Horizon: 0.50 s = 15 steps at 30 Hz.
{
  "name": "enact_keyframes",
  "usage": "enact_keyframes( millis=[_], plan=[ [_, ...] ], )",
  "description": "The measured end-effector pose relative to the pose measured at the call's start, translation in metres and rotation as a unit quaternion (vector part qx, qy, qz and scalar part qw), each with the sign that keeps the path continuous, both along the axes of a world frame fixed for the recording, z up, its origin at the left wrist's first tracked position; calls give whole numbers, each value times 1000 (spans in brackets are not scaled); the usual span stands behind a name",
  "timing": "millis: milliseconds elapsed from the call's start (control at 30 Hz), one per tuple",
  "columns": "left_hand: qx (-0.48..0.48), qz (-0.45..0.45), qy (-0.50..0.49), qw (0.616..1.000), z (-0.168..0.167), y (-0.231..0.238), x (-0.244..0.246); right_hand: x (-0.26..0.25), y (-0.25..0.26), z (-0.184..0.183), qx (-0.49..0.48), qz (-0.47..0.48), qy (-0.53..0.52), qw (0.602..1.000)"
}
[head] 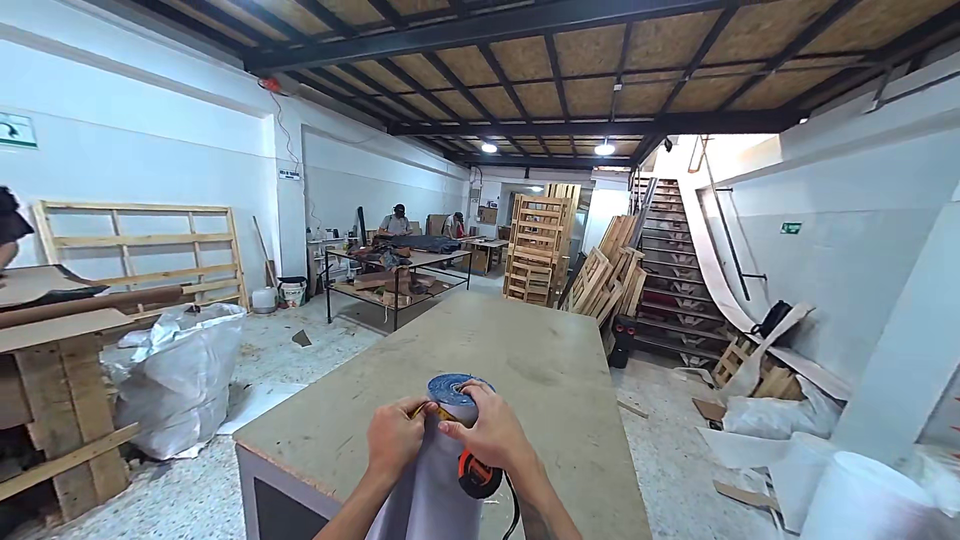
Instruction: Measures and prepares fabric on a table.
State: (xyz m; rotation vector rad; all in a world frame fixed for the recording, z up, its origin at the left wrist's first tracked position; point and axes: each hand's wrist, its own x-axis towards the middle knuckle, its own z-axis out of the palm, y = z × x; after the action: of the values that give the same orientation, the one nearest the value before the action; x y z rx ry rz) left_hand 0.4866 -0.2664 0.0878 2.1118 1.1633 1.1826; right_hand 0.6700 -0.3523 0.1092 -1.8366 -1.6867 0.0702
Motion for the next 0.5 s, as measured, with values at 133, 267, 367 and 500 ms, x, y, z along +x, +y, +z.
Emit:
enact_keyframes(
  millis=[133,267,367,500],
  plan=[
    [10,-6,-3,1000,0,-2,-4,-8,-8,6,-14,-13,-2,1000],
    [45,12,-12,999,3,-17,-2,-8,-34,18,-55,-13,-35,998],
    [52,4,0,999,13,-32,-4,11,-63,29,-99,8,-54,994],
    [31,5,-3,1000,10,-36,-7,44,-98,19,-102,18,-55,993]
  ],
)
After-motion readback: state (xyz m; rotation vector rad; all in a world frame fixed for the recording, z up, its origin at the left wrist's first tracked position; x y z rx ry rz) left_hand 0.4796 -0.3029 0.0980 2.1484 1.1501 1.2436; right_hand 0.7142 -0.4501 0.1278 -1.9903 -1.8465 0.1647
